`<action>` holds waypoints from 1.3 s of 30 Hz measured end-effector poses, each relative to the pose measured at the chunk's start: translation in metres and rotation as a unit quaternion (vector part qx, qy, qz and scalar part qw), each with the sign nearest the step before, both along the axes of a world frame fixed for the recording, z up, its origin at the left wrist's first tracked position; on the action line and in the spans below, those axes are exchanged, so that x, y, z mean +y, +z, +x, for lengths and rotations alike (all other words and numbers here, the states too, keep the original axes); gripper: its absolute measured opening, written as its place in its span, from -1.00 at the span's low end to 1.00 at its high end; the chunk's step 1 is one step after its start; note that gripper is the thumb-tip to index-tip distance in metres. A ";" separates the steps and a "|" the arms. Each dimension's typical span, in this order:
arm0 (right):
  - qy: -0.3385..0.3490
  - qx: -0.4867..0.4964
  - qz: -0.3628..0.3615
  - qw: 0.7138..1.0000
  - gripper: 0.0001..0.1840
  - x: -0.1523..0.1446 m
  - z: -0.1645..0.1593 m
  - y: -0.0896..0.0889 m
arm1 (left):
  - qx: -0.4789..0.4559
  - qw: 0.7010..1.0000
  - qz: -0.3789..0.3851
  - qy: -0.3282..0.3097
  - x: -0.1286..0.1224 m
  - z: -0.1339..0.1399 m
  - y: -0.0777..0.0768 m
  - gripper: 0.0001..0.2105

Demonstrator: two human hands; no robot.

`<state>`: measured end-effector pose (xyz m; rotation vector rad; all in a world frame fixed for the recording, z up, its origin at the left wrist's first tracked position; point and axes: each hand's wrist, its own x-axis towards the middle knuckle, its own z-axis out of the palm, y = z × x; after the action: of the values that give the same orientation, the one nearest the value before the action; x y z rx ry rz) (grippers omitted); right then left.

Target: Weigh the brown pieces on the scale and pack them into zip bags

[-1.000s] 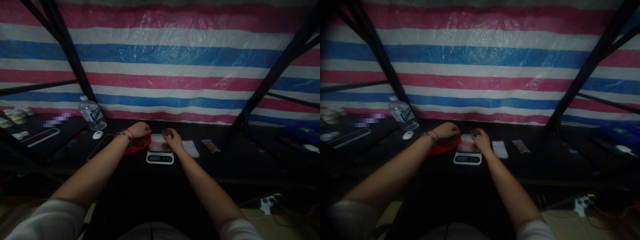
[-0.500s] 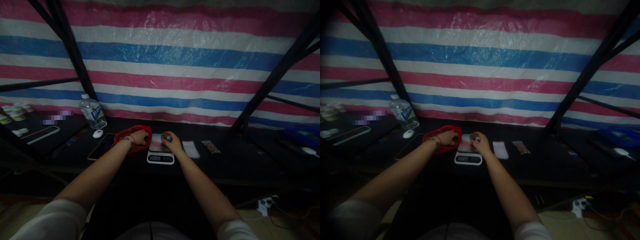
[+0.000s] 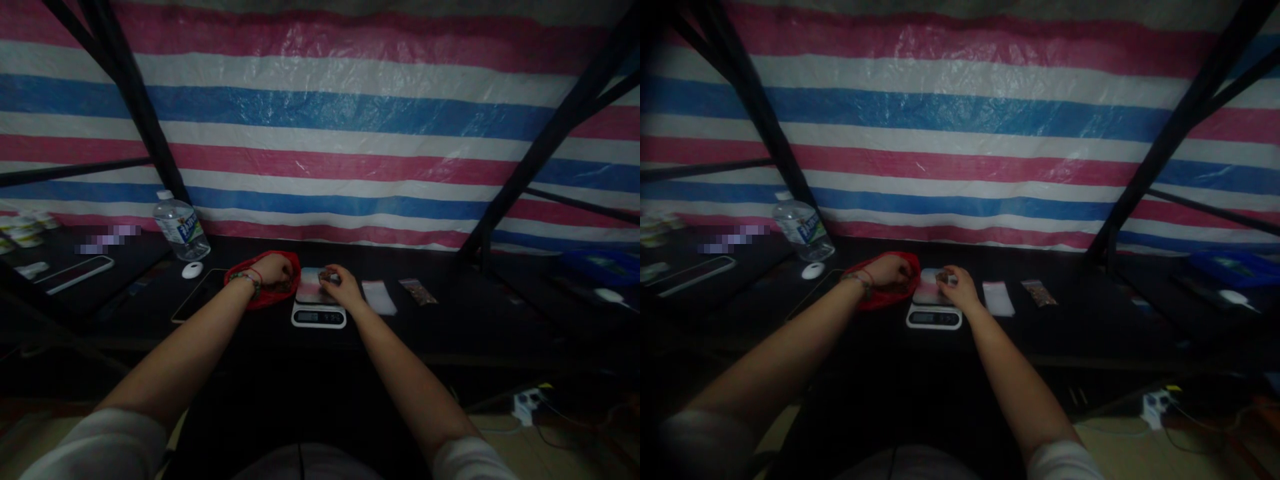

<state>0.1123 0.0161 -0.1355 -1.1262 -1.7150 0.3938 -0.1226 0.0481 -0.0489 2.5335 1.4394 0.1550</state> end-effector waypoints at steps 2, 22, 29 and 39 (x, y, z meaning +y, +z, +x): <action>0.003 -0.010 0.005 1.000 -0.60 0.000 0.000 0.000 | -0.019 0.999 0.026 -0.026 -0.006 0.007 0.015 -0.79; -0.009 -0.013 0.001 1.000 -0.58 0.000 -0.001 0.000 | -0.065 0.982 0.059 -0.165 -0.010 0.072 0.028 -0.74; -0.017 -0.003 0.007 1.000 -0.55 0.003 -0.001 -0.003 | -0.117 0.978 0.059 -0.159 -0.014 0.070 0.024 -0.71; 0.001 0.035 -0.018 0.999 -0.62 -0.003 -0.001 0.004 | -0.096 0.989 0.091 -0.061 -0.011 0.045 0.024 -0.73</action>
<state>0.1109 0.0136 -0.1311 -1.1235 -1.6547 0.4606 -0.0779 0.0370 -0.0249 2.6546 1.2466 0.5157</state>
